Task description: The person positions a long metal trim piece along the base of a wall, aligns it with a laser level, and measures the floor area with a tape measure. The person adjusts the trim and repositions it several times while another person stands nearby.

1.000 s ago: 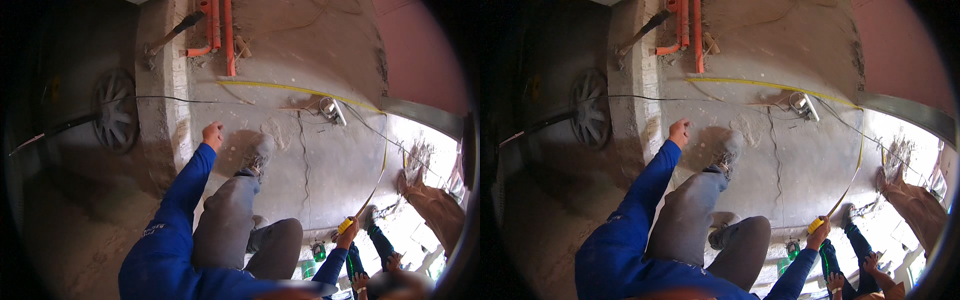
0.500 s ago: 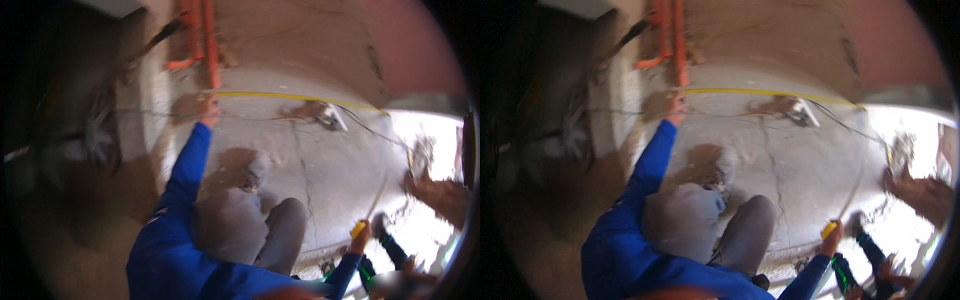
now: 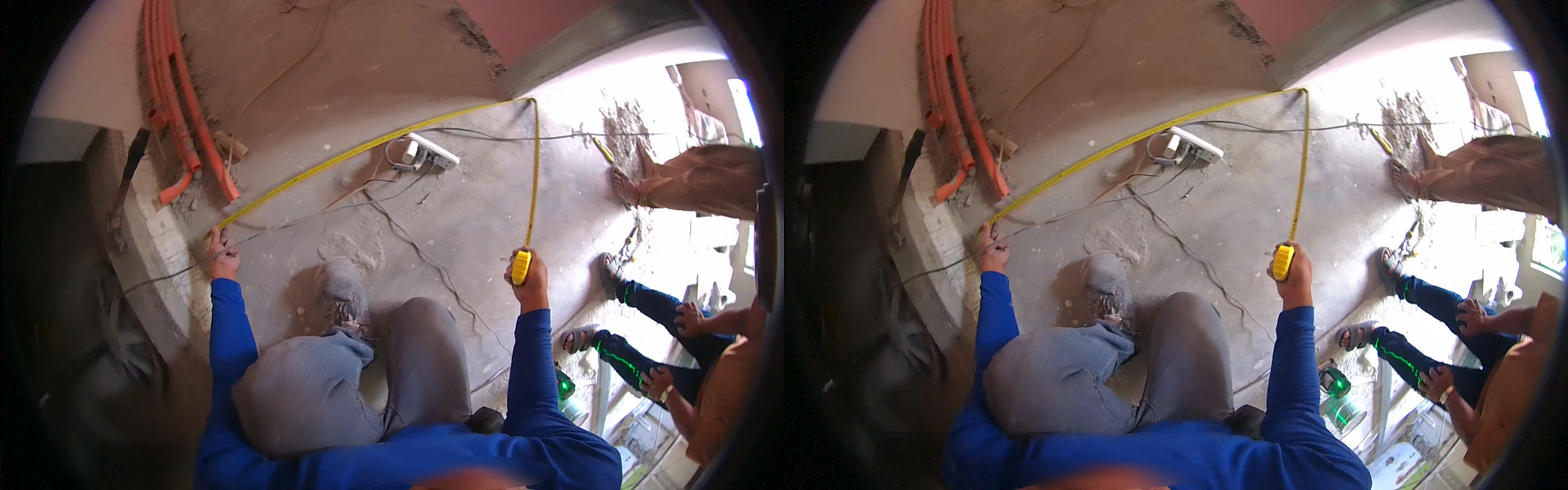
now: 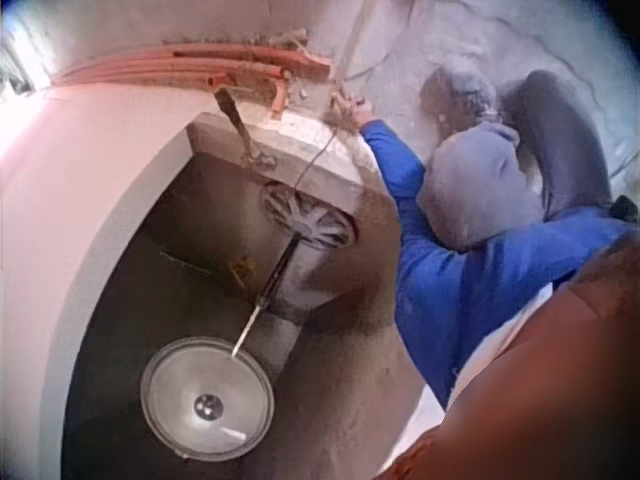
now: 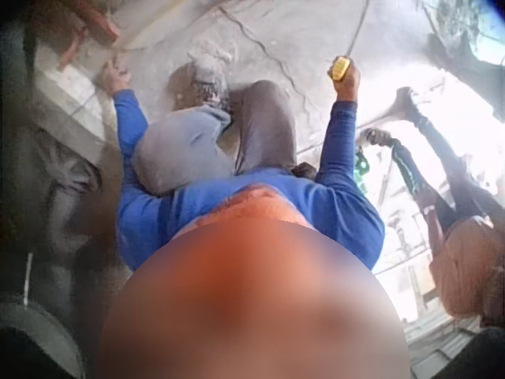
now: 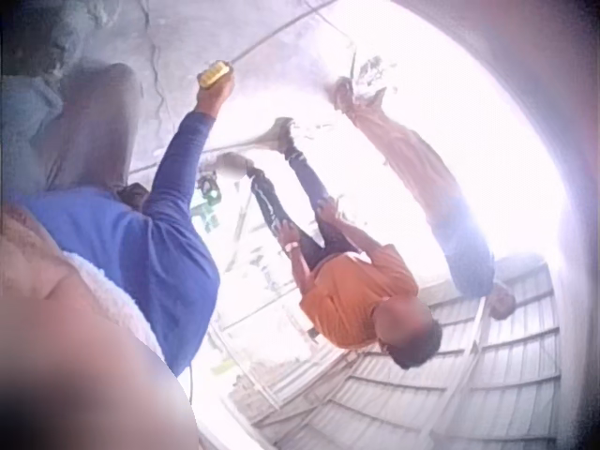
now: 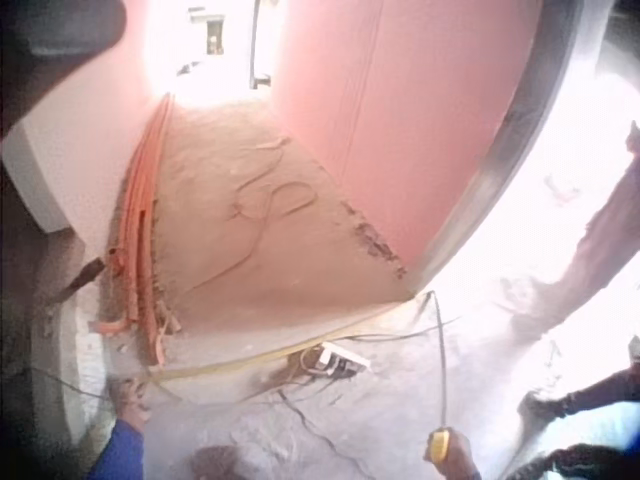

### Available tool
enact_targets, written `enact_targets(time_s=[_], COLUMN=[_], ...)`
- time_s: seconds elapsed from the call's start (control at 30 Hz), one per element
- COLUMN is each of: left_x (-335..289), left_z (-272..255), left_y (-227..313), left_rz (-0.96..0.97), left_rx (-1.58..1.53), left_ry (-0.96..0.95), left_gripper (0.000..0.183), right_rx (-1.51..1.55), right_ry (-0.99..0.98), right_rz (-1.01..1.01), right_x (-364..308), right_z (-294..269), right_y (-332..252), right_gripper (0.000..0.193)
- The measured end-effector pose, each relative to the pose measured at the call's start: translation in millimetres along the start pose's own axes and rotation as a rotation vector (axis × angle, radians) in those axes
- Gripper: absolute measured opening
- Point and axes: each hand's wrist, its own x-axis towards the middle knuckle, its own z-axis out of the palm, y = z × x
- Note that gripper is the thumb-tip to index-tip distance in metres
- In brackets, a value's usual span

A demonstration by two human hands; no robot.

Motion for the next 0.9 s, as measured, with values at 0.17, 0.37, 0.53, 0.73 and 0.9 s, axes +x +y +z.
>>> enact_targets(time_s=[0.17,0.37,0.53,0.73,0.9], left_x=[-15,-34,-33,-28,-13], left_z=[-18,-35,-39,-37,-68], left_y=[-9,-16,-2,13,21], left_rz=[0.05,0.096,0.045,0.12,0.089], left_rx=[-0.057,-0.124,-0.2,-0.191,-0.218], left_ry=[-0.033,-0.036,0.041,0.116,0.04], left_gripper=[0.026,0.021,0.022,0.025,0.019], right_rx=[0.071,-0.027,-0.034,-0.024,-0.045], right_ry=[-0.104,-0.045,-0.153,-0.134,-0.112], right_rz=[-0.105,-0.248,-0.115,-0.1,-0.115], right_x=[32,59,65,56,63], right_z=[-11,-19,-7,15,13], right_y=[-13,-18,-22,-14,-13], right_gripper=[0.024,0.026,0.025,0.022,0.022])
